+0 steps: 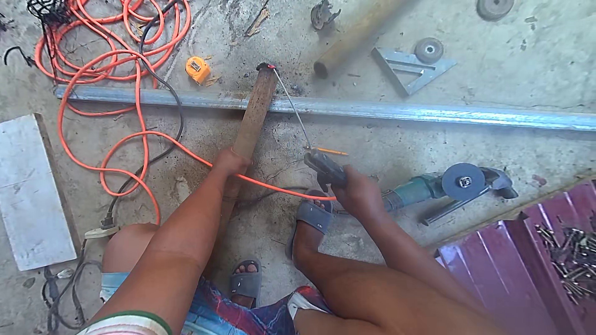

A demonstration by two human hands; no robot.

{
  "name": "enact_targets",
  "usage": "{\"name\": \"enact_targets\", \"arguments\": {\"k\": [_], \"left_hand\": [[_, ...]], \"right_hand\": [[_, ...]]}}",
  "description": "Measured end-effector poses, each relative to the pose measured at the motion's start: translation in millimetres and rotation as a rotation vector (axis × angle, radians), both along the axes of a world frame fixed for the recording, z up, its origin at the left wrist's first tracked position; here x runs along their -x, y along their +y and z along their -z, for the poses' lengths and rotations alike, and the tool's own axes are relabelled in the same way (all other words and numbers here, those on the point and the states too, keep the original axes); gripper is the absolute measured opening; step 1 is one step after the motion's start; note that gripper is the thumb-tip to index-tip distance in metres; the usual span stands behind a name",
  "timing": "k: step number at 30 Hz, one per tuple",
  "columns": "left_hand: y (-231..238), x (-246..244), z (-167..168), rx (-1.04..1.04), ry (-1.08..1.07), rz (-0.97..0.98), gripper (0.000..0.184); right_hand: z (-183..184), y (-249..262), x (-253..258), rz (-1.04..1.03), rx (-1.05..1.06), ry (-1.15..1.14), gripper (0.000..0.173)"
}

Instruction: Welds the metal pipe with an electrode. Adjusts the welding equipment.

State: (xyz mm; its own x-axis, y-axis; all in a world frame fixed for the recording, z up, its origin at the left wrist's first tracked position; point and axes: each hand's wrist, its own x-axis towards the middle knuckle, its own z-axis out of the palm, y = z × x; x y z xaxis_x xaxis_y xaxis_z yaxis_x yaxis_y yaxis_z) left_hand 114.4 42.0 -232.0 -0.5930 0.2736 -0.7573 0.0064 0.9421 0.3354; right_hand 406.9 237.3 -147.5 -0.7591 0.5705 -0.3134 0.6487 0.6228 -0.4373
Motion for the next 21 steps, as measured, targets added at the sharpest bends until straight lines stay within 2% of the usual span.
{"name": "enact_targets", "arguments": {"k": [5, 9, 11, 13, 17, 21], "left_hand": [[-2, 2, 1, -0.031, -0.017, -0.003, 0.07], [-2, 4, -1, -0.028, -0.044, -0.01, 0.069], [-2, 3, -2, -0.024, -0.042, -0.016, 0.07], [0, 3, -5, -0.013, -0.034, -0.004, 0.069], [0, 2, -7, 0.003, -0.03, 0.007, 0.069], [4, -2, -12, 0.023, 0.013, 0.046, 0.074]], "right_hand": [[11, -12, 8, -0.184, -0.167, -0.081, 0.015], [9, -10, 9, -0.111, -0.147, 0.032, 0.018], [7, -8, 7, -0.108, -0.135, -0.014, 0.019], [11, -3, 4, -0.066, -0.046, -0.042, 0.02], [7, 6, -1, 0.251, 0.293, 0.086, 0.027], [-11, 12, 7, 0.311, 0.363, 0.11, 0.036]]}}
